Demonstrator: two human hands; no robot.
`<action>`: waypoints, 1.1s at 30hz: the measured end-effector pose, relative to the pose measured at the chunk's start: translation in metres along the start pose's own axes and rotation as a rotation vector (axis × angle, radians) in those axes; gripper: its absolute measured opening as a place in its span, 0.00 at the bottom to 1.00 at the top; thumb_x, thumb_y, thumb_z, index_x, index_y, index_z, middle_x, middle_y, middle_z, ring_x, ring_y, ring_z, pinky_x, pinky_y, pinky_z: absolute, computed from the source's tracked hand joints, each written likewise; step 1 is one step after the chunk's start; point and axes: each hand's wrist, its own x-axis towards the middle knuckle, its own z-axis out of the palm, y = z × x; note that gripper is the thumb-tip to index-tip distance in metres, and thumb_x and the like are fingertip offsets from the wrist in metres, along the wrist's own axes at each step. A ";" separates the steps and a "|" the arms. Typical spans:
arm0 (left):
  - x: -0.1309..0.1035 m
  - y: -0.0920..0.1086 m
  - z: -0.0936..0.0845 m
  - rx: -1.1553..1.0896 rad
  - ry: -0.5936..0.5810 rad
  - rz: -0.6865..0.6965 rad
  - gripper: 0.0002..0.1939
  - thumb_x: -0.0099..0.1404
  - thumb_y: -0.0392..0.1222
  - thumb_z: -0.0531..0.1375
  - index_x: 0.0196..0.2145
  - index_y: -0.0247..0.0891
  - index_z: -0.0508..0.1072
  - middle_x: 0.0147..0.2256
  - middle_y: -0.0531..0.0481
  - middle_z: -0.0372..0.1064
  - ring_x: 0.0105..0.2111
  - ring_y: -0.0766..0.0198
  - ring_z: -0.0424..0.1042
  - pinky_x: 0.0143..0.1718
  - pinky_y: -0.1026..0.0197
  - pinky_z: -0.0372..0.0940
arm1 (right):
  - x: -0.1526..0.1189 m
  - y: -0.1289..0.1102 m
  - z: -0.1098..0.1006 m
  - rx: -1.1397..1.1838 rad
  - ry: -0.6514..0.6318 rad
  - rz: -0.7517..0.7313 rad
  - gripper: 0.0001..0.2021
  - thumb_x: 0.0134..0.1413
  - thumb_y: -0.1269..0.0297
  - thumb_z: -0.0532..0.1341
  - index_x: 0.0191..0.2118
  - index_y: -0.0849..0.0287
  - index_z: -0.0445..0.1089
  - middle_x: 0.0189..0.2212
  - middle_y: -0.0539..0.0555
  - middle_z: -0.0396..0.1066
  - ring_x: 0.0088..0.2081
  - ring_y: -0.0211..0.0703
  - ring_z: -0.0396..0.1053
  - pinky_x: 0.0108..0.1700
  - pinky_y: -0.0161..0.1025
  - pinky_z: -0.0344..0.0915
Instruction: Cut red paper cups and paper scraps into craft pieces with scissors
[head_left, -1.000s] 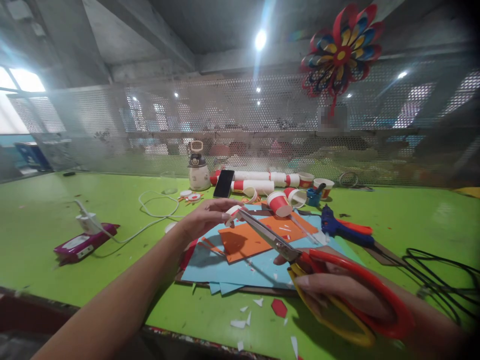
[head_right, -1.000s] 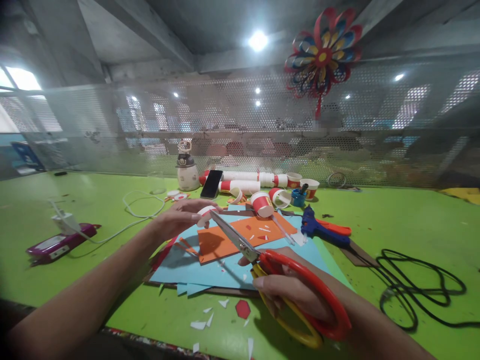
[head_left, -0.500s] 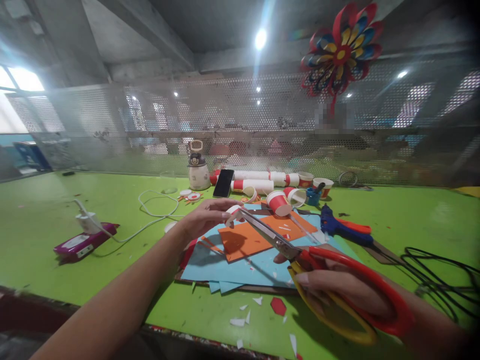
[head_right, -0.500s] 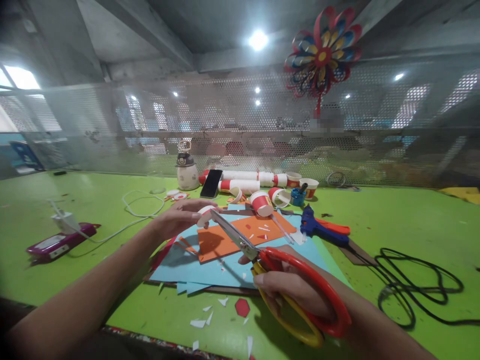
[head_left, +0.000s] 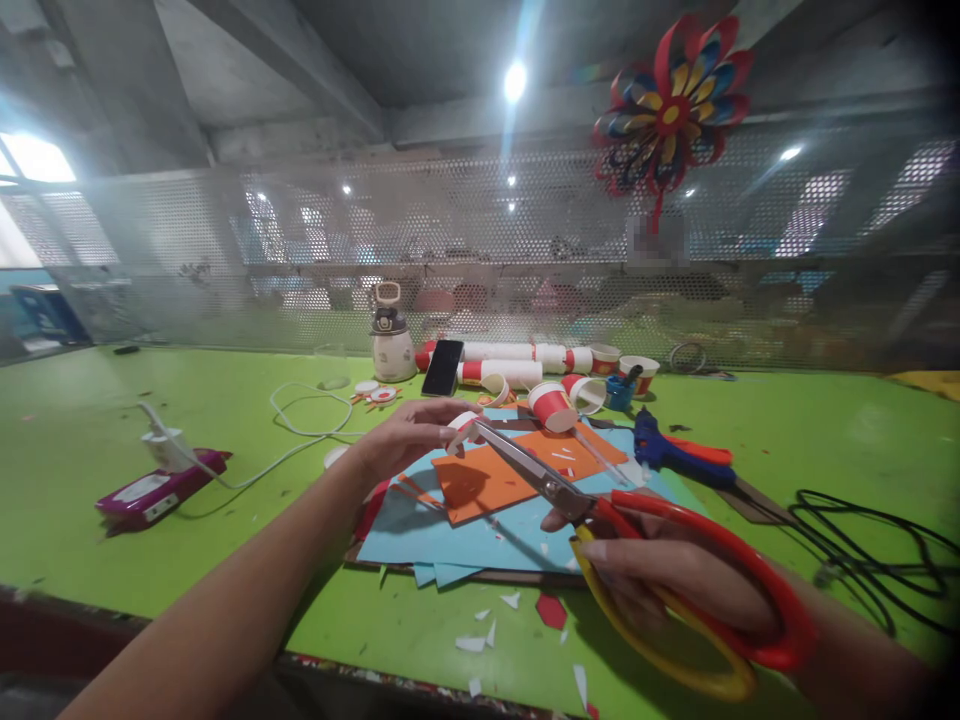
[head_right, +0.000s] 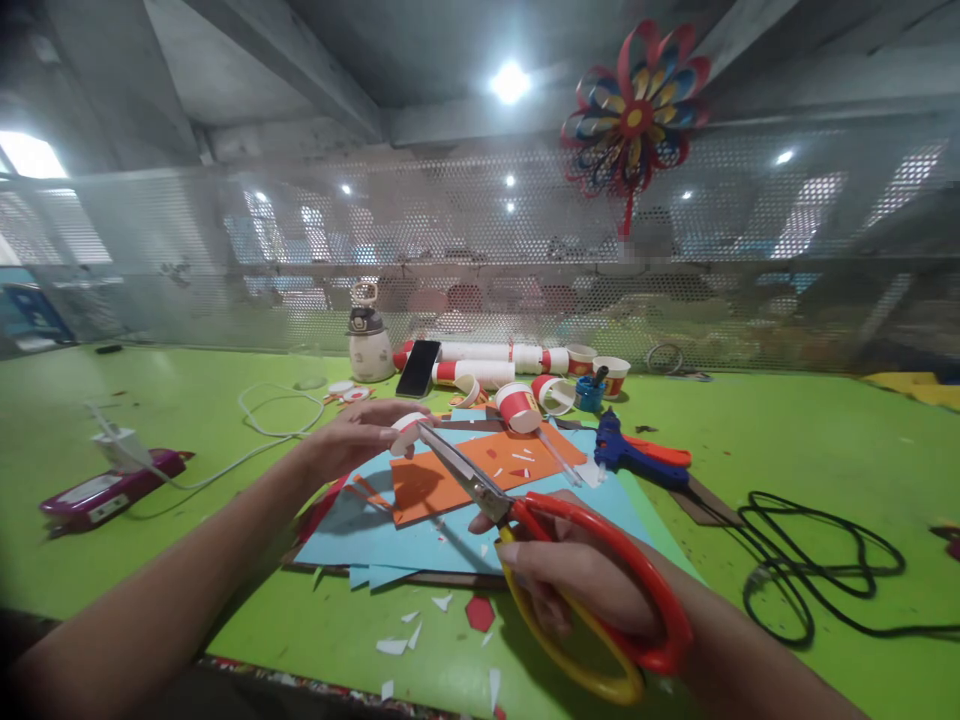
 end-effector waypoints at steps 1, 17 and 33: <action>0.000 0.000 0.000 -0.011 0.001 -0.006 0.20 0.52 0.33 0.63 0.46 0.32 0.75 0.43 0.37 0.74 0.43 0.54 0.71 0.41 0.57 0.63 | 0.001 0.001 0.000 0.023 -0.011 0.014 0.16 0.56 0.55 0.57 0.26 0.60 0.72 0.15 0.47 0.62 0.17 0.35 0.59 0.25 0.35 0.63; 0.001 -0.006 0.004 -0.268 0.007 -0.038 0.18 0.60 0.38 0.57 0.47 0.29 0.73 0.42 0.36 0.74 0.38 0.50 0.76 0.30 0.57 0.71 | 0.000 -0.002 -0.002 0.081 -0.025 0.112 0.18 0.52 0.51 0.59 0.21 0.57 0.69 0.19 0.50 0.67 0.21 0.37 0.64 0.26 0.35 0.63; 0.001 -0.007 0.004 -0.293 0.043 -0.034 0.19 0.62 0.43 0.55 0.46 0.27 0.72 0.41 0.33 0.74 0.36 0.51 0.76 0.28 0.60 0.69 | 0.000 0.002 -0.001 -0.072 -0.044 0.030 0.18 0.61 0.58 0.51 0.23 0.61 0.66 0.21 0.51 0.66 0.23 0.36 0.64 0.26 0.33 0.63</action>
